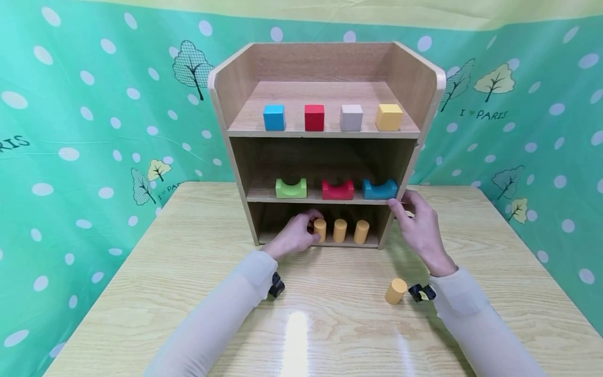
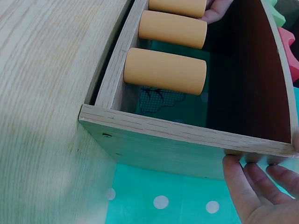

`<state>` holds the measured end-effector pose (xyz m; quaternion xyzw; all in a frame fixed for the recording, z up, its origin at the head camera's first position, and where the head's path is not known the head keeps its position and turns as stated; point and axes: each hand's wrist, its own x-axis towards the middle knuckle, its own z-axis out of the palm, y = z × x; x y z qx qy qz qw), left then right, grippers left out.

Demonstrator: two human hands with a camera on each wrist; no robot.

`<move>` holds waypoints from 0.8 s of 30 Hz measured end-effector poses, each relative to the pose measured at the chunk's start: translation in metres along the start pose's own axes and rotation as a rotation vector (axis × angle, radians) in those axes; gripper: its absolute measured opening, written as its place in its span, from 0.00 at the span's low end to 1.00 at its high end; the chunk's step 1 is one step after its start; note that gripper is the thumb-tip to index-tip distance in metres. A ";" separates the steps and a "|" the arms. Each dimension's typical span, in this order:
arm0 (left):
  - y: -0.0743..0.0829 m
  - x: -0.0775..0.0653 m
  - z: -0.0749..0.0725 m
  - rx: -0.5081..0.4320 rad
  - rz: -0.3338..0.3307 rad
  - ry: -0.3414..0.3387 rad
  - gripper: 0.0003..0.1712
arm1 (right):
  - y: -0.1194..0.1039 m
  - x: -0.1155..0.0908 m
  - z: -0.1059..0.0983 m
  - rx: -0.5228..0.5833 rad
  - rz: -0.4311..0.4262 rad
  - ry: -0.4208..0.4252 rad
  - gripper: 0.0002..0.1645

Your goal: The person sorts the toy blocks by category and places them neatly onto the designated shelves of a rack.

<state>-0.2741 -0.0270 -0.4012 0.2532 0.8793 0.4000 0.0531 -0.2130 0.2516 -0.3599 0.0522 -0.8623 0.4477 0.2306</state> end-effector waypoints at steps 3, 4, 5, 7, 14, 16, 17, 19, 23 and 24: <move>-0.001 -0.001 -0.001 -0.021 0.003 0.002 0.23 | 0.000 0.000 0.000 -0.001 0.003 -0.001 0.33; -0.002 -0.002 -0.002 -0.030 0.004 0.003 0.23 | 0.000 0.001 0.000 0.000 0.003 -0.001 0.33; -0.002 -0.003 -0.002 -0.041 0.003 0.005 0.22 | 0.000 0.001 0.000 0.001 0.004 -0.001 0.33; -0.003 -0.004 -0.003 -0.052 -0.003 0.012 0.22 | 0.000 0.001 0.001 0.002 0.006 0.002 0.32; -0.005 -0.011 -0.006 -0.059 -0.025 0.043 0.23 | -0.001 0.002 0.001 0.005 0.019 0.000 0.33; -0.006 -0.013 -0.007 -0.056 -0.026 0.048 0.23 | -0.001 0.001 0.001 0.004 0.018 0.000 0.33; -0.006 -0.015 -0.008 -0.053 -0.024 0.051 0.23 | -0.001 0.001 0.000 0.003 0.016 0.000 0.33; -0.006 -0.017 -0.009 -0.053 -0.017 0.057 0.23 | -0.001 0.001 0.000 0.004 0.013 -0.001 0.32; -0.006 -0.022 -0.010 -0.061 0.007 0.073 0.23 | -0.001 0.001 0.000 0.002 0.018 -0.001 0.33; -0.006 -0.023 -0.010 -0.062 0.012 0.076 0.23 | -0.001 0.001 0.000 0.003 0.020 0.000 0.33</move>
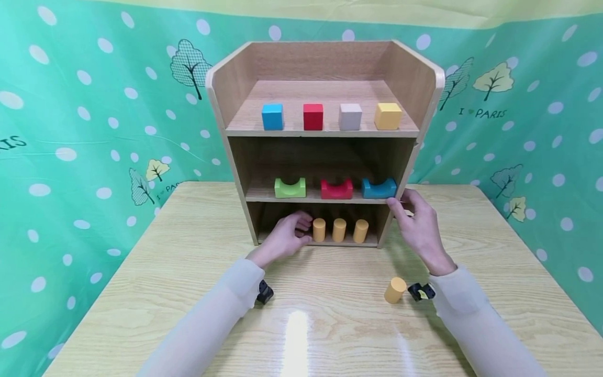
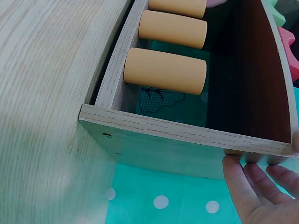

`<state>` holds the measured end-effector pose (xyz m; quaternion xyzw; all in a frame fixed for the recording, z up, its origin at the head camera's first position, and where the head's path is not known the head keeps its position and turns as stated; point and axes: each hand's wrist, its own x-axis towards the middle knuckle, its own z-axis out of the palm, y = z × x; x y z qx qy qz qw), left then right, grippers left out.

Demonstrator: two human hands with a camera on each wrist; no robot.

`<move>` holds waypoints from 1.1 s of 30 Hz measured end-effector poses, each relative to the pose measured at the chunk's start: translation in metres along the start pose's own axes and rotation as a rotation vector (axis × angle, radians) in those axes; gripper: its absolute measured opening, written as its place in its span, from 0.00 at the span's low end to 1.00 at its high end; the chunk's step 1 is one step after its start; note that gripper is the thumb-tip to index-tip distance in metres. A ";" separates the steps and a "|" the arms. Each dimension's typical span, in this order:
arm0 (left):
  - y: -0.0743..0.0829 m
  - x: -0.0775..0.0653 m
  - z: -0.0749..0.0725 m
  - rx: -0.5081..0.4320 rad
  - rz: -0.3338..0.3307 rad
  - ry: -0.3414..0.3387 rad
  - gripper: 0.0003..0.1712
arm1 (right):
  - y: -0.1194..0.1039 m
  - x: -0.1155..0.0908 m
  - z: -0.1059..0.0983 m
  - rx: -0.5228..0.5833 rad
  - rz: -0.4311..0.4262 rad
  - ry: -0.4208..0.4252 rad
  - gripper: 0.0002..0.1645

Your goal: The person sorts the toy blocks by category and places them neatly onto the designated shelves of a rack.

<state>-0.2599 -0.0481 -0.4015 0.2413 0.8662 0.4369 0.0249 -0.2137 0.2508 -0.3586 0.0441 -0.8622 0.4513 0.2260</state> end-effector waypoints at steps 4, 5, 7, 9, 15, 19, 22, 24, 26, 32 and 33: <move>0.000 -0.004 -0.001 -0.011 0.015 0.010 0.22 | -0.001 0.000 0.000 0.000 0.003 -0.001 0.33; 0.001 -0.005 -0.001 -0.014 0.015 0.010 0.22 | 0.000 -0.001 0.000 0.001 0.001 -0.001 0.33; 0.002 -0.008 -0.001 -0.021 0.013 0.009 0.22 | 0.000 -0.001 0.000 0.004 -0.005 -0.001 0.33; 0.002 -0.010 -0.001 -0.022 0.005 0.003 0.22 | 0.000 -0.001 0.000 0.005 -0.010 -0.001 0.33; 0.004 -0.017 0.000 -0.021 -0.001 -0.002 0.21 | 0.000 -0.001 0.000 0.007 -0.009 -0.005 0.32; 0.005 -0.018 0.003 -0.037 0.032 -0.004 0.20 | 0.001 -0.001 0.000 0.007 -0.018 -0.002 0.32; 0.007 -0.018 0.006 -0.035 0.066 -0.008 0.19 | 0.001 -0.001 0.000 0.003 -0.021 0.000 0.32; 0.010 -0.018 0.009 -0.025 0.090 -0.011 0.19 | 0.000 -0.001 0.000 0.002 -0.020 -0.001 0.32; 0.013 -0.018 0.012 -0.011 0.110 -0.019 0.19 | 0.000 -0.001 0.000 0.001 -0.016 0.000 0.32; 0.024 -0.020 0.020 0.011 0.157 -0.053 0.20 | 0.000 -0.001 0.000 -0.002 -0.003 -0.002 0.32; 0.026 -0.020 0.021 0.013 0.164 -0.058 0.20 | 0.000 0.000 0.001 -0.004 0.000 -0.003 0.33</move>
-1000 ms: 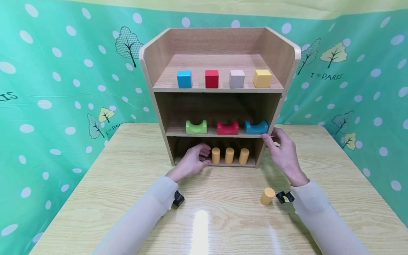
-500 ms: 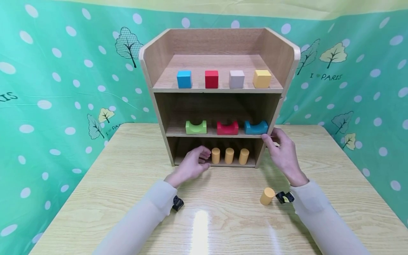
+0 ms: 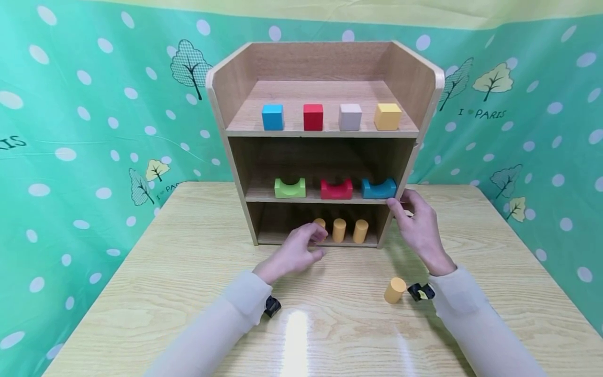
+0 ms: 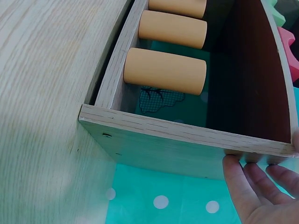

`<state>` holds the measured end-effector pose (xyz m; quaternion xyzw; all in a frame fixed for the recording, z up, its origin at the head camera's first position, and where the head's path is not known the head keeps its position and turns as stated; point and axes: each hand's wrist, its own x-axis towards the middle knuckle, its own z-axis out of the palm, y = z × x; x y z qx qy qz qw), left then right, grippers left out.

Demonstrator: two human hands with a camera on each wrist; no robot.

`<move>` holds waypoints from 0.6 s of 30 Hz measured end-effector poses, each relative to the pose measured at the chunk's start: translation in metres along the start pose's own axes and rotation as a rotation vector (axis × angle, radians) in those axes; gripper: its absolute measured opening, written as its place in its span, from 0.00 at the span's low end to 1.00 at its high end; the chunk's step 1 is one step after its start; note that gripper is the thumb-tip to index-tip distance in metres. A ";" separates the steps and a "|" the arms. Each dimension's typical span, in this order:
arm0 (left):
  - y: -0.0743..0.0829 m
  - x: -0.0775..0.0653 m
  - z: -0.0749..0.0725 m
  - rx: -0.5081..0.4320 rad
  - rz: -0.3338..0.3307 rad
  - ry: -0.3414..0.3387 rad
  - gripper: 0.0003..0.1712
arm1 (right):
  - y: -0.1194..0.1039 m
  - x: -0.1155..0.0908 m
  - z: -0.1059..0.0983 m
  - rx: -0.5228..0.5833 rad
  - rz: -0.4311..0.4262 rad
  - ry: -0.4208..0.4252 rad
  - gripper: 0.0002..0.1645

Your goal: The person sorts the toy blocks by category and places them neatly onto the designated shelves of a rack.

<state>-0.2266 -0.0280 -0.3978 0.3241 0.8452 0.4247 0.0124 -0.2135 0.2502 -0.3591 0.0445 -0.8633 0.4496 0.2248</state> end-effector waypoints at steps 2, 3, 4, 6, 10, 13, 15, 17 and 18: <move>0.004 0.000 0.003 0.007 0.006 -0.012 0.20 | 0.000 0.000 0.000 -0.001 0.003 -0.001 0.33; 0.005 0.000 0.004 0.013 0.006 -0.021 0.20 | 0.000 0.000 0.000 -0.002 0.004 -0.002 0.34; 0.007 0.000 0.005 0.014 0.008 -0.031 0.20 | 0.000 0.000 0.000 -0.002 0.003 -0.002 0.34; 0.011 0.000 0.008 0.025 0.008 -0.056 0.19 | 0.000 0.000 0.000 -0.004 0.002 -0.003 0.34; 0.016 0.002 0.015 0.021 0.016 -0.085 0.19 | 0.000 0.000 -0.001 -0.004 0.003 -0.007 0.34; 0.021 0.004 0.020 0.031 0.015 -0.097 0.19 | 0.001 0.000 -0.001 -0.002 0.007 -0.009 0.34; 0.024 0.005 0.023 0.045 0.016 -0.114 0.20 | 0.001 0.000 -0.001 -0.001 0.008 -0.008 0.34; 0.027 0.006 0.027 0.057 0.022 -0.136 0.20 | 0.001 0.000 -0.001 -0.001 0.006 -0.007 0.34; 0.029 0.006 0.029 0.067 0.029 -0.146 0.21 | 0.001 0.000 0.000 0.000 0.004 -0.006 0.34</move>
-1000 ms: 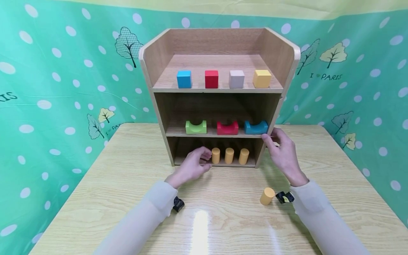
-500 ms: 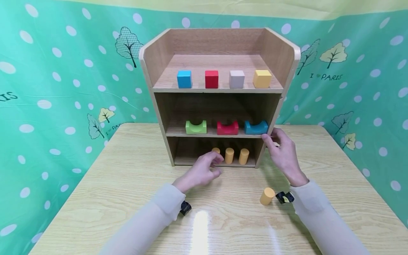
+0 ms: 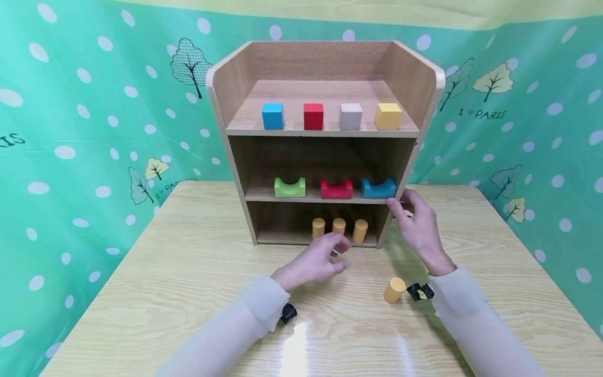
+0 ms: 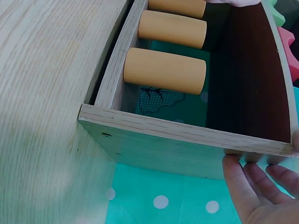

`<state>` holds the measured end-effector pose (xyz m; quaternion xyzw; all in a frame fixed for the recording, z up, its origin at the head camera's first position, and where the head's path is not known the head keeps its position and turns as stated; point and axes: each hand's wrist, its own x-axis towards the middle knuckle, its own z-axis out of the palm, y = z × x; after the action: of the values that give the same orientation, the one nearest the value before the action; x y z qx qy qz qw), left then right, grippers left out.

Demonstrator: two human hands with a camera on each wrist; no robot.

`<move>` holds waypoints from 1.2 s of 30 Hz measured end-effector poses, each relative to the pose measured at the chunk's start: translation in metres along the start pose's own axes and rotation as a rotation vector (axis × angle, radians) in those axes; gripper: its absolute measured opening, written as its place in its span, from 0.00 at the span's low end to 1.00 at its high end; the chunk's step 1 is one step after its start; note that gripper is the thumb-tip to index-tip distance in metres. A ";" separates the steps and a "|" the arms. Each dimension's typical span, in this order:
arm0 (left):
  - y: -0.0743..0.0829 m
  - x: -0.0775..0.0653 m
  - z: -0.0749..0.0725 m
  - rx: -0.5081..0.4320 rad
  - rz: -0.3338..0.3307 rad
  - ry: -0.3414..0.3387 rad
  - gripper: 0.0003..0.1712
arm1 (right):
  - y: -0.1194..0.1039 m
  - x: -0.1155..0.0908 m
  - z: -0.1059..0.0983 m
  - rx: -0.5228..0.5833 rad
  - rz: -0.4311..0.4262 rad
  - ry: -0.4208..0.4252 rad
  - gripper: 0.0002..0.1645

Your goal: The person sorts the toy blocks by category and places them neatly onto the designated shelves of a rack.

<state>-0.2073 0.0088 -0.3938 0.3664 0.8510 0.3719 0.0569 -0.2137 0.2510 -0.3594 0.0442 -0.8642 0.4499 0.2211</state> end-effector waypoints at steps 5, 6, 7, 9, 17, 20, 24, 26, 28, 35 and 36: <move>0.007 0.004 0.009 0.023 0.045 -0.018 0.21 | 0.000 0.000 0.000 0.001 -0.015 0.008 0.32; 0.008 0.005 0.010 0.029 0.056 -0.019 0.21 | 0.000 0.000 0.000 0.000 -0.017 0.010 0.32; 0.009 0.006 0.012 0.025 0.063 -0.022 0.21 | 0.000 0.000 0.000 0.000 -0.017 0.012 0.32; 0.012 0.006 0.014 0.011 0.068 -0.034 0.21 | 0.000 0.000 0.001 -0.003 -0.018 0.013 0.32; 0.019 0.010 0.024 -0.001 0.079 -0.065 0.21 | 0.001 0.001 0.001 0.003 -0.013 0.012 0.33; 0.021 0.012 0.026 -0.012 0.091 -0.060 0.21 | 0.001 0.001 0.001 0.002 -0.012 0.009 0.34; 0.023 0.014 0.030 -0.028 0.120 -0.070 0.21 | 0.001 0.001 0.001 -0.001 -0.014 0.013 0.34; 0.024 0.014 0.032 -0.037 0.126 -0.080 0.21 | 0.001 0.000 0.001 0.001 -0.018 0.014 0.33; 0.027 0.015 0.034 -0.048 0.127 -0.087 0.22 | 0.001 0.000 0.001 0.004 -0.022 0.016 0.33; 0.033 0.017 0.041 -0.087 0.135 -0.104 0.22 | 0.000 0.000 0.000 0.002 -0.031 0.022 0.31; 0.033 0.018 0.042 -0.087 0.138 -0.104 0.22 | 0.000 0.000 0.000 0.003 -0.033 0.023 0.30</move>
<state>-0.1854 0.0605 -0.3983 0.4403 0.8027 0.3918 0.0913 -0.2140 0.2510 -0.3596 0.0536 -0.8601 0.4477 0.2385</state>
